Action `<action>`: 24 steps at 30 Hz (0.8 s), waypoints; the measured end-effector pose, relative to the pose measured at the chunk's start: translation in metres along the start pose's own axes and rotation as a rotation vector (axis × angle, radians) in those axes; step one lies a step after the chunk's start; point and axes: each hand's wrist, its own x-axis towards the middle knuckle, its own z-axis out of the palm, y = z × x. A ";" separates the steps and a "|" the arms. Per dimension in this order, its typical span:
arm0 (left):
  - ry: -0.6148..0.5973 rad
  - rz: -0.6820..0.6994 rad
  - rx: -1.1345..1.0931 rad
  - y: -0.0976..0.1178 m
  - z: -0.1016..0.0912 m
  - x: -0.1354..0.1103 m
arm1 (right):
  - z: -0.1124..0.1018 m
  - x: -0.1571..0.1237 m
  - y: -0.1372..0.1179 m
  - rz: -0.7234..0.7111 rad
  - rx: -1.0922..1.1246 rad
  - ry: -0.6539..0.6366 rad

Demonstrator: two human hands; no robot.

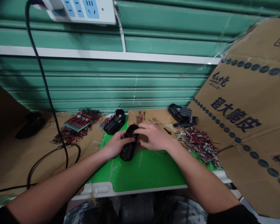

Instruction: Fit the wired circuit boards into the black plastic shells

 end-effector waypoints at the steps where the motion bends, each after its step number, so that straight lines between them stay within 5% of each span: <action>1: -0.017 0.004 0.020 0.000 0.000 0.000 | -0.001 0.000 0.002 -0.003 0.010 -0.013; 6: -0.077 0.057 0.206 0.007 -0.003 -0.002 | 0.001 -0.001 0.012 -0.017 -0.006 0.010; 14: 0.146 0.481 0.889 0.026 -0.018 -0.011 | 0.009 0.000 0.020 0.009 -0.097 0.115; 24: 0.112 0.464 1.394 0.022 -0.017 -0.013 | 0.021 0.002 0.019 0.045 -0.047 0.106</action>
